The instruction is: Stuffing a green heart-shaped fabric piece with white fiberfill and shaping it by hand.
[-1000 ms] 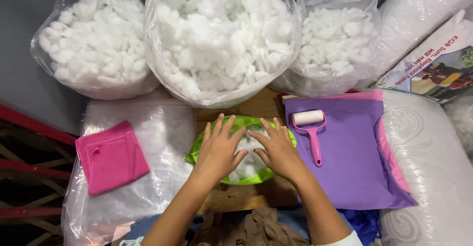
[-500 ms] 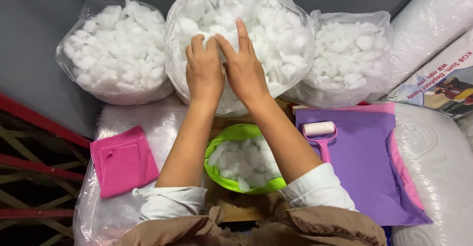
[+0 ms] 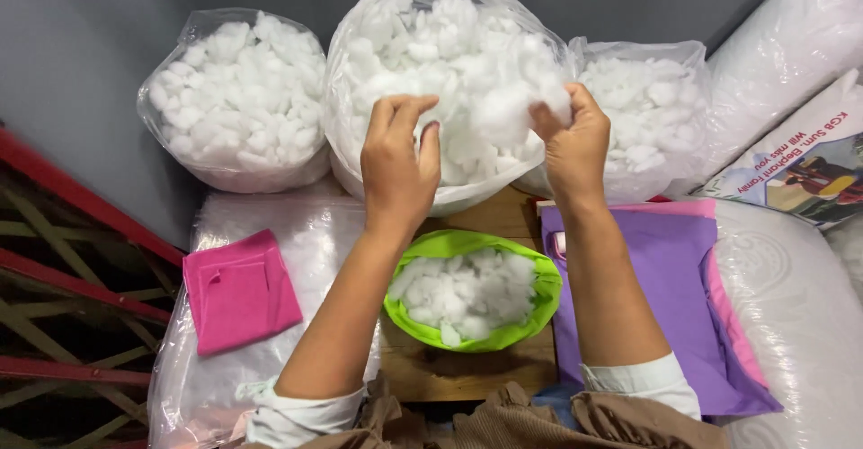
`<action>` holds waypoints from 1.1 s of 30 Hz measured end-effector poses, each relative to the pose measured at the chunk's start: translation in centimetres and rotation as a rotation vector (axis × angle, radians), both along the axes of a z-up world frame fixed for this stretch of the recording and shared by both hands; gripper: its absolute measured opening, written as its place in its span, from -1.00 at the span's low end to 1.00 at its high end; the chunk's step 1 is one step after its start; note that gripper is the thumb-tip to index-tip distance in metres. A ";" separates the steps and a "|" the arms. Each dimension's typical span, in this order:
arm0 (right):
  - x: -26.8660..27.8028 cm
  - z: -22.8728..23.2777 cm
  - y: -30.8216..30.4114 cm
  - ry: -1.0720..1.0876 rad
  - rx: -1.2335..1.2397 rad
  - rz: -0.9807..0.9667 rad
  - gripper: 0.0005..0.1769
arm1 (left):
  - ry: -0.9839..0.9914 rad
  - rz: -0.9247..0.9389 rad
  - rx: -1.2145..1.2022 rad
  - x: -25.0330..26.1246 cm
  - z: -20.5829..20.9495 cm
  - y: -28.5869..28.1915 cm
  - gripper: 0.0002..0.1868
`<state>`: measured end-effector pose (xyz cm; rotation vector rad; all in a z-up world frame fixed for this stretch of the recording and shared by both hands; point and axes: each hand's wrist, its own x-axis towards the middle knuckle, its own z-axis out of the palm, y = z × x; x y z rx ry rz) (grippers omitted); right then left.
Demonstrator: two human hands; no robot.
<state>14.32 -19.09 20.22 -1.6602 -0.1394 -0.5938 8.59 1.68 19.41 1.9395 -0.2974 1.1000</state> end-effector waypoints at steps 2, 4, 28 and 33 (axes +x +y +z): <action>-3.1 0.3 -0.3 0.028 0.055 -0.011 -0.86 | 0.070 -0.082 -0.065 -3.2 -1.1 -0.8 -0.70; -6.1 -0.2 -0.8 0.047 0.110 -0.028 -0.83 | 0.132 -0.172 -0.128 -6.3 -2.4 -1.7 -0.68; -13.9 -14.1 -4.0 0.515 -0.372 0.184 -0.72 | 1.170 -0.661 -0.753 -6.7 -22.5 -3.6 -0.52; -11.7 -20.0 -6.6 0.645 0.140 0.152 -0.80 | 1.089 -0.689 -0.849 -6.3 -22.9 -3.6 -0.68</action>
